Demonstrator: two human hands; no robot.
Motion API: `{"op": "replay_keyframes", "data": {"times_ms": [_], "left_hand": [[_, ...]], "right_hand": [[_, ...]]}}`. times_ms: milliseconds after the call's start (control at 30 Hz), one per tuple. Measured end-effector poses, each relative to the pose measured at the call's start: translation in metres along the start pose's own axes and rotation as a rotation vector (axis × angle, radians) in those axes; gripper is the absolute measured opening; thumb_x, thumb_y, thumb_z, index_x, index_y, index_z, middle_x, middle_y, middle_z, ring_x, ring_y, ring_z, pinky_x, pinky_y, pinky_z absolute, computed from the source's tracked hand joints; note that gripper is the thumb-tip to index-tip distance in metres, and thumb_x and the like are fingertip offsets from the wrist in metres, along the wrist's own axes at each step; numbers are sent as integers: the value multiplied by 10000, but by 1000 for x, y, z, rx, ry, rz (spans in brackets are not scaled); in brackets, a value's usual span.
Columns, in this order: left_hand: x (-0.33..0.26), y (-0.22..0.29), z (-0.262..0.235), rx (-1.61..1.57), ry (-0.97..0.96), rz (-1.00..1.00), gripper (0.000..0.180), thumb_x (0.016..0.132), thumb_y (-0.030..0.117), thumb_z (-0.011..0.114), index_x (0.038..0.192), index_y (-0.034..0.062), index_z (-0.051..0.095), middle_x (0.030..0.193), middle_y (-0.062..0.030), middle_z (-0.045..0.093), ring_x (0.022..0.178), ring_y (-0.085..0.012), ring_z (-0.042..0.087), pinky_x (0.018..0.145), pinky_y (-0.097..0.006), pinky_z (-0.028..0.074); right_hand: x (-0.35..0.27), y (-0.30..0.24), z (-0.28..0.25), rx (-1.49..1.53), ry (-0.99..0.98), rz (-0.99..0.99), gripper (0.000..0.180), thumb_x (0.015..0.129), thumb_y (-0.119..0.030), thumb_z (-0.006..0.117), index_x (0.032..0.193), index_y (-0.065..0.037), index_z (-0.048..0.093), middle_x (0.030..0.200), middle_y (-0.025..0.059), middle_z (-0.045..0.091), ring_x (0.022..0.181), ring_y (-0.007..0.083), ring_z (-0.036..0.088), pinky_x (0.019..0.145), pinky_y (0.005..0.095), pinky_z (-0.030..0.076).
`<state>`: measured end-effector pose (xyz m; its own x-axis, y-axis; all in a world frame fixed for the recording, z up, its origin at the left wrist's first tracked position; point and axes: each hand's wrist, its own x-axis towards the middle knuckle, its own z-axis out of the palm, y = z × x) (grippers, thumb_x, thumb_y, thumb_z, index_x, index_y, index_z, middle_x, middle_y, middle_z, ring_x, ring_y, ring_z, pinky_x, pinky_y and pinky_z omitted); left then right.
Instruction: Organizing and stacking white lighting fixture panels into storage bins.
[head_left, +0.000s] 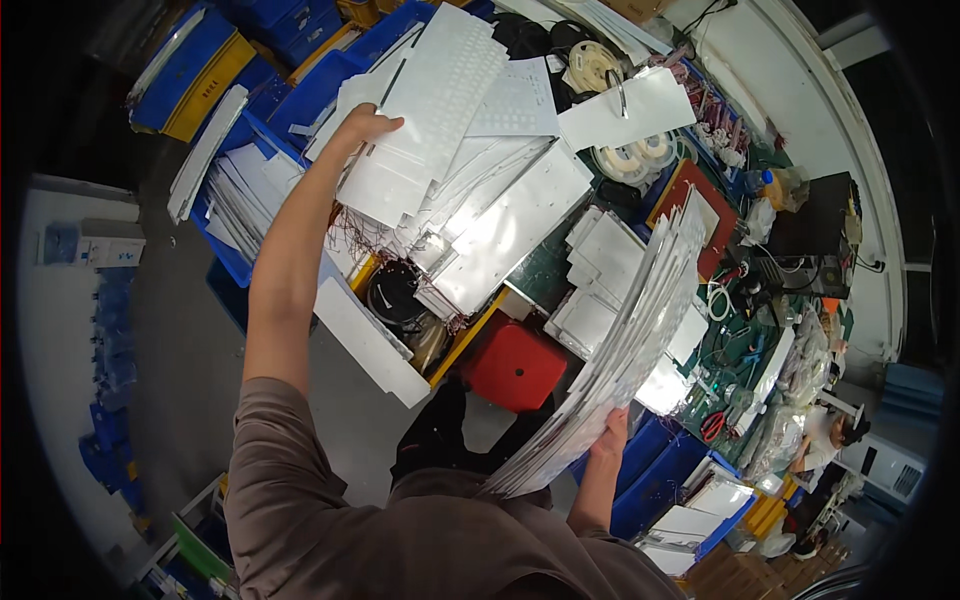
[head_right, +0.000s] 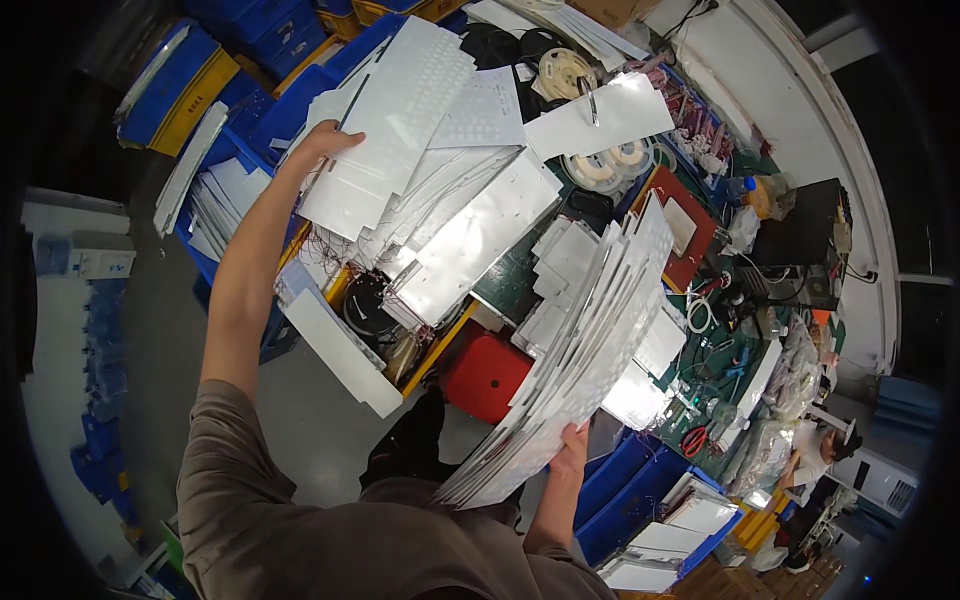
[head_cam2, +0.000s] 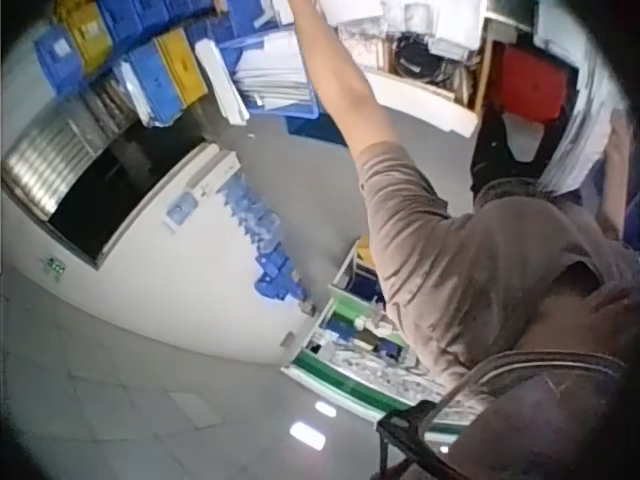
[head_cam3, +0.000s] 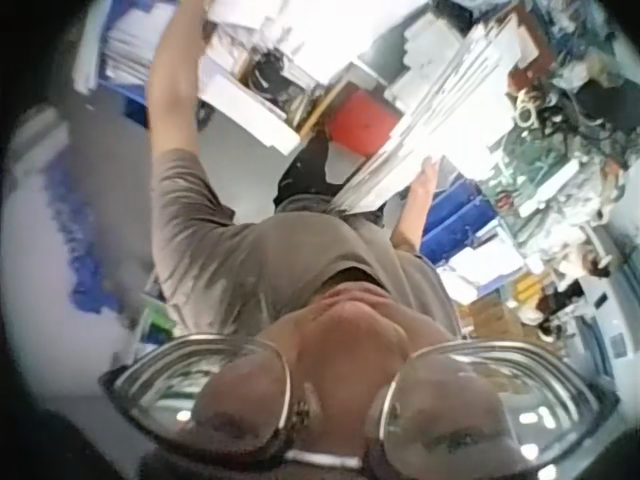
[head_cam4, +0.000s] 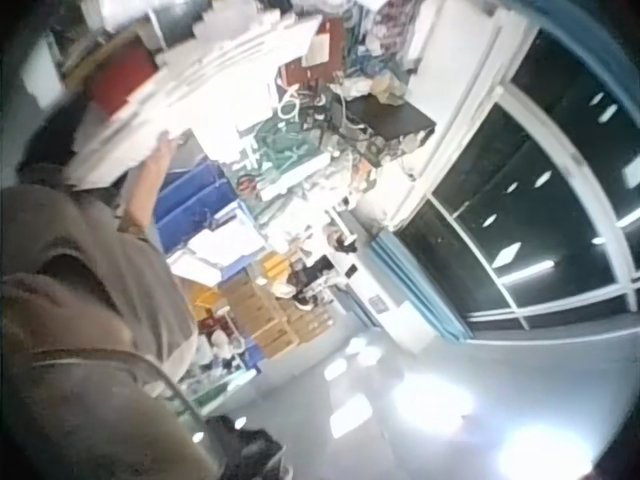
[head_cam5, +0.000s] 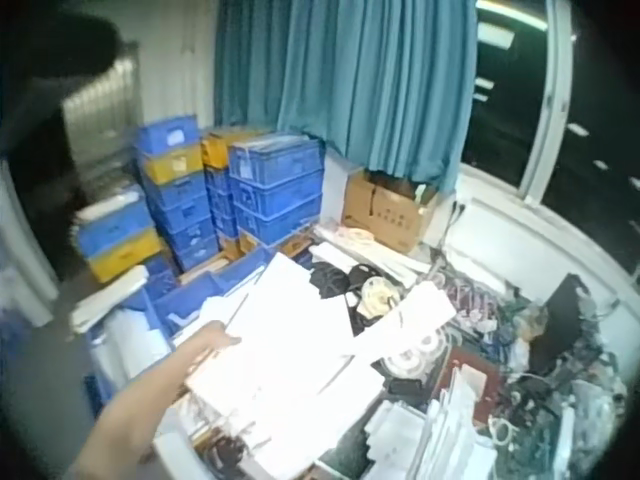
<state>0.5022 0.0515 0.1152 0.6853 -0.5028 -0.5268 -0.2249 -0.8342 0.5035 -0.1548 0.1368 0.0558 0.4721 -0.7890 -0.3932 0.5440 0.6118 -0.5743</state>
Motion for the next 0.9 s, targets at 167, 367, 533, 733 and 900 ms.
{"op": "replay_keyframes", "data": {"times_ms": [167,367,533,733,900], "left_hand": [[-38,42,-16,-121,42,185,853,819,337,744,1425,-119,353,1302,-298,537,1153,-349,601,998,-396,468],[-130,86,-70,-285,7,305,848,809,322,763,1436,-90,367,1355,-316,490,1188,-402,570,1031,-427,445],[-253,86,-123,-352,275,285,853,786,309,799,1437,-60,389,1359,-277,504,1110,-404,617,980,-410,499],[-378,88,-99,-374,282,532,458,837,118,754,1219,-3,532,945,-139,649,627,-154,633,518,-195,508],[-442,89,-56,-323,42,658,318,808,86,783,1014,58,542,818,-44,585,571,-97,477,527,-211,400]], "right_hand": [[3,-3,0,1,15,-4,697,835,-122,739,1444,-86,403,1295,162,612,1071,327,663,910,441,549],[9,-4,27,88,-55,-24,695,841,-71,716,1455,-92,391,1311,169,600,1103,327,647,936,446,534],[32,-8,60,251,-286,12,681,846,-78,709,1452,-106,400,1310,165,601,1128,324,634,966,467,515],[69,-13,149,444,-676,-43,628,882,-197,709,1434,-99,428,1286,136,619,1156,294,616,1022,488,466],[74,-2,157,509,-657,8,601,910,-243,689,1435,-101,433,1301,125,613,1197,287,589,1071,513,408]]}}
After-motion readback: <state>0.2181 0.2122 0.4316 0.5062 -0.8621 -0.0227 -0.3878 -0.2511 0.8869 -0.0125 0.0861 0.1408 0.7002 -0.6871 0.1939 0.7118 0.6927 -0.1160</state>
